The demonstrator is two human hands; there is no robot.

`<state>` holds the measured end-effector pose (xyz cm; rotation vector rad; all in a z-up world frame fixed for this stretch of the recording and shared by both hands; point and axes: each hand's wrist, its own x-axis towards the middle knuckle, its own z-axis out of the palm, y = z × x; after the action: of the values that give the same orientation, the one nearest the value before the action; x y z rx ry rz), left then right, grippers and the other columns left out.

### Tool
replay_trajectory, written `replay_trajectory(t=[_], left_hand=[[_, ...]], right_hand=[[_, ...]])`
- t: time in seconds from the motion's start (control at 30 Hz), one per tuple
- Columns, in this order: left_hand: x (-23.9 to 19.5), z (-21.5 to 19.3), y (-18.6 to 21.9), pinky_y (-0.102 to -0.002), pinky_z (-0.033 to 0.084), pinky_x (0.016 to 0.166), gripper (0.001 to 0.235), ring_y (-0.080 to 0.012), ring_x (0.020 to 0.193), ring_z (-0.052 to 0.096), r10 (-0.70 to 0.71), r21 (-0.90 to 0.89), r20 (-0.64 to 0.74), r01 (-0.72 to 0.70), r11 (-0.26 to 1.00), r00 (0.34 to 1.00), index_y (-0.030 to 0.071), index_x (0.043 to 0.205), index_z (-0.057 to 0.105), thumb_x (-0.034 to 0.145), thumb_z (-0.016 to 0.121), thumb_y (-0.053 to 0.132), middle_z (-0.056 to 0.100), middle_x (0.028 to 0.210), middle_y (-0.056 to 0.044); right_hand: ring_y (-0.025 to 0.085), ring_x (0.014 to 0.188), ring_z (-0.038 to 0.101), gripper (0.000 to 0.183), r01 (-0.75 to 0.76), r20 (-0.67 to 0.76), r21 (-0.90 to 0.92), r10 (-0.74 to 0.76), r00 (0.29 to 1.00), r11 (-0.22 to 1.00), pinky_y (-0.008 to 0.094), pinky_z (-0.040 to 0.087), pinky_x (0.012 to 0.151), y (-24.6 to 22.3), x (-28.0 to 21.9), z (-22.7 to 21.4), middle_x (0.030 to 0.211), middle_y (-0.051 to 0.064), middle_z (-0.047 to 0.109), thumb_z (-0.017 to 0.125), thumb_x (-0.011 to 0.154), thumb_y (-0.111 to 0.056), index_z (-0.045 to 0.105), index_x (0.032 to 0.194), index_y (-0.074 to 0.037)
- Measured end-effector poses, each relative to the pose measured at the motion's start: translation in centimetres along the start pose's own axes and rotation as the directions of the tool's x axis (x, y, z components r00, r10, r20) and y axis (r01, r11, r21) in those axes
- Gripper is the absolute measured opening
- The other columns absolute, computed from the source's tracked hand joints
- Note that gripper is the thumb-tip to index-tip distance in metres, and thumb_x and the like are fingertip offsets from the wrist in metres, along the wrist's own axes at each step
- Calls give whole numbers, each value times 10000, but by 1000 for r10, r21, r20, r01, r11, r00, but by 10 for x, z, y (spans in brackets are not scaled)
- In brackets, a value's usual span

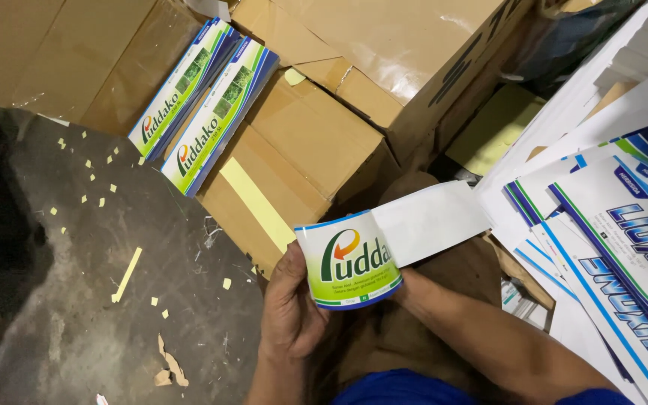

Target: Applying adhesive labels and sealing printed product boxes in a print shop.

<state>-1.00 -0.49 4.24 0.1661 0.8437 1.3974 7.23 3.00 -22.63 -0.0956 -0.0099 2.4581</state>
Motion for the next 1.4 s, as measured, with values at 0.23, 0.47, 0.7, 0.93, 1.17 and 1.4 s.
replay_trajectory(t=[0.23,0.47,0.7,0.93,1.17,1.4], left_hand=[[-9,4,7,-318,570,817,280,-167,882,687,444,355,-82,-390,850,892,-66,1093,677,1036,665,208,742,1002,-129],[-20,-1,22,-251,552,758,272,-103,826,665,529,607,-45,-398,688,848,-58,1089,718,1010,666,197,749,934,-74],[-28,-6,28,-241,548,749,283,-88,824,657,495,635,-28,-367,680,868,-43,1102,728,1016,654,217,746,919,-53],[-31,-11,32,-233,547,773,290,-83,846,658,492,607,-31,-374,701,870,-40,1111,723,1009,656,223,745,937,-45],[-30,-20,32,-229,544,778,292,-79,858,657,506,567,-4,-415,711,862,-50,1113,723,1012,664,217,746,946,-46],[-27,-26,31,-233,550,806,289,-84,890,668,487,507,5,-422,751,873,-48,1130,720,1013,667,211,752,983,-55]], right_hand=[[221,1116,683,400,-52,-50,-244,41,998,968,376,580,944,-28,-3,77,1286,132,695,547,1054,-278,605,1352,-16],[239,1100,700,411,-87,-202,-348,16,979,933,395,595,915,-32,1,85,1273,132,708,522,1023,-281,618,1338,-36],[224,1061,707,384,-43,-160,-521,-48,986,853,391,593,894,-35,-2,121,1230,135,720,523,1041,-256,640,1325,-26],[229,1109,684,371,-29,-191,-508,-80,978,861,392,592,926,-32,-1,89,1279,130,688,526,1034,-249,599,1334,-43],[262,1072,689,388,-22,-298,-364,-94,950,931,423,595,893,-33,2,74,1240,135,691,506,1041,-328,612,1296,-55],[263,1101,678,399,-15,-294,-366,-100,951,930,429,589,909,-34,2,69,1274,132,676,506,1046,-338,591,1328,-69]])
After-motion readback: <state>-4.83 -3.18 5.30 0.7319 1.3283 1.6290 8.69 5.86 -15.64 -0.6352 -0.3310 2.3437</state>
